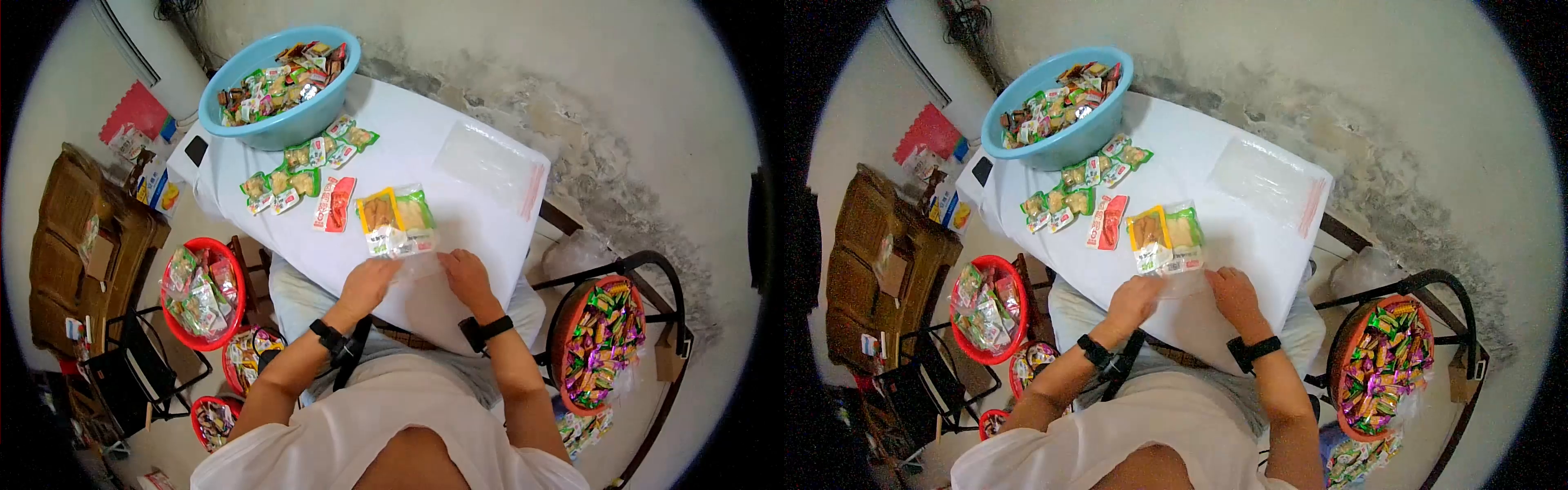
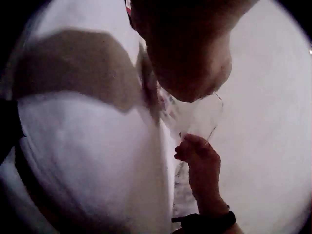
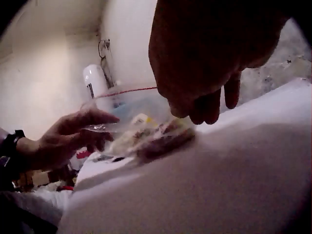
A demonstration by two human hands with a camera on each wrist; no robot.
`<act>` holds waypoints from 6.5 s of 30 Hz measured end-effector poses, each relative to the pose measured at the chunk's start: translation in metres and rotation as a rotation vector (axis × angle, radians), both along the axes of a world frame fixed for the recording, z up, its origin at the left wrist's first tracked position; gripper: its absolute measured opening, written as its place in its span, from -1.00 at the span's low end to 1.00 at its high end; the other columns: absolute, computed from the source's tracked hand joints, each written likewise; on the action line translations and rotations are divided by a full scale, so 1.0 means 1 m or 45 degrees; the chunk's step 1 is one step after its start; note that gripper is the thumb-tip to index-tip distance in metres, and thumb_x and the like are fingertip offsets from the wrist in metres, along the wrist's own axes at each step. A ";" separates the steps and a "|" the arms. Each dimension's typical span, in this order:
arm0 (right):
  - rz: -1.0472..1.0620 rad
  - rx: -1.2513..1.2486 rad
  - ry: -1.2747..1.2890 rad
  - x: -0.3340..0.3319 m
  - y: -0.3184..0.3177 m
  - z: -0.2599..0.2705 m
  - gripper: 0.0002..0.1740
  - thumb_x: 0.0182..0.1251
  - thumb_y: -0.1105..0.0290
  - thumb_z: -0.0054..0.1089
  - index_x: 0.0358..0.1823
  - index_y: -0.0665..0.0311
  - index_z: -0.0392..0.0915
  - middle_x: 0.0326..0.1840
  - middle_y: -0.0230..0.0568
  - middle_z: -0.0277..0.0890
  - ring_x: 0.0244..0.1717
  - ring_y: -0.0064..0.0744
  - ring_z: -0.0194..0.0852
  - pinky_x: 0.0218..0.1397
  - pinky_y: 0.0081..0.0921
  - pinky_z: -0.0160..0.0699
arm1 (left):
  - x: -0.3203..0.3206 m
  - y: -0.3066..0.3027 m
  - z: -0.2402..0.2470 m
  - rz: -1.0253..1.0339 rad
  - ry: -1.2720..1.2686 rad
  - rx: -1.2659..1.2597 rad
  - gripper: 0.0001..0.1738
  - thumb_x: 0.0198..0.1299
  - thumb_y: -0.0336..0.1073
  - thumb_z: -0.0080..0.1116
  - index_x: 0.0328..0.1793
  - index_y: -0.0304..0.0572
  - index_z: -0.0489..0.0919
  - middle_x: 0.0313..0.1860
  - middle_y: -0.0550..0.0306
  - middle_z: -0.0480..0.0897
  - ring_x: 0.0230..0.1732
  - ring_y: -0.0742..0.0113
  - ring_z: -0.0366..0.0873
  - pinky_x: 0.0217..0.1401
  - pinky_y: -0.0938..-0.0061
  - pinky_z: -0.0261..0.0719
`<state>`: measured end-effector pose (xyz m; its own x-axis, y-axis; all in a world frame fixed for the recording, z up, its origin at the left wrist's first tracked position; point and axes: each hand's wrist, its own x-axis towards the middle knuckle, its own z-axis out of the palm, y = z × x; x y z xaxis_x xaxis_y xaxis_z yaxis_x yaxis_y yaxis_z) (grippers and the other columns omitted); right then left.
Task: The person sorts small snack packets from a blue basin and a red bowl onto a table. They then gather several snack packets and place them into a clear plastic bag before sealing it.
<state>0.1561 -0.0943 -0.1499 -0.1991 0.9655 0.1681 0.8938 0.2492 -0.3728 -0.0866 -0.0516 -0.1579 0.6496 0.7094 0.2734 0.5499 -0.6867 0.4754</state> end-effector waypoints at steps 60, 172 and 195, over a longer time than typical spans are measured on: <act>-0.028 0.029 1.172 0.011 -0.017 0.098 -0.93 0.18 0.54 0.19 -0.32 0.38 0.58 -0.38 -0.26 0.49 -0.32 -0.48 0.44 -0.23 -0.58 0.42 | 0.008 0.044 0.162 -0.279 -0.122 -0.180 -0.86 0.00 -0.39 0.27 -0.37 -0.23 0.52 -0.38 0.10 0.56 -0.34 0.13 0.52 -0.26 0.38 0.48; -0.091 0.081 0.907 -0.022 -0.012 0.092 -0.90 0.24 0.50 0.10 -0.39 0.40 0.50 -0.47 -0.32 0.39 -0.40 -0.55 0.33 -0.26 -0.61 0.33 | -0.100 0.015 0.121 0.573 -0.990 -0.583 -0.81 0.25 -0.34 0.00 -0.23 -0.25 0.61 -0.47 0.25 0.59 -0.46 0.48 0.48 -0.36 0.57 0.45; -0.055 -0.308 0.740 -0.101 -0.001 0.069 -0.96 0.18 0.56 0.12 -0.39 0.40 0.52 -0.51 -0.28 0.39 -0.44 -0.51 0.33 -0.34 -0.61 0.32 | -0.495 -0.055 -0.138 2.195 -1.334 -0.140 -0.71 0.18 -0.22 0.02 -0.44 -0.32 0.52 -0.57 0.25 0.43 -0.50 0.43 0.34 -0.41 0.42 0.33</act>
<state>0.0553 -0.0956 -0.0810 -0.1006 0.9948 0.0127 0.5360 0.0650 -0.8417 -0.5815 -0.1062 -0.2960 -0.9418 0.3311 -0.0583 0.0096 0.1999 0.9798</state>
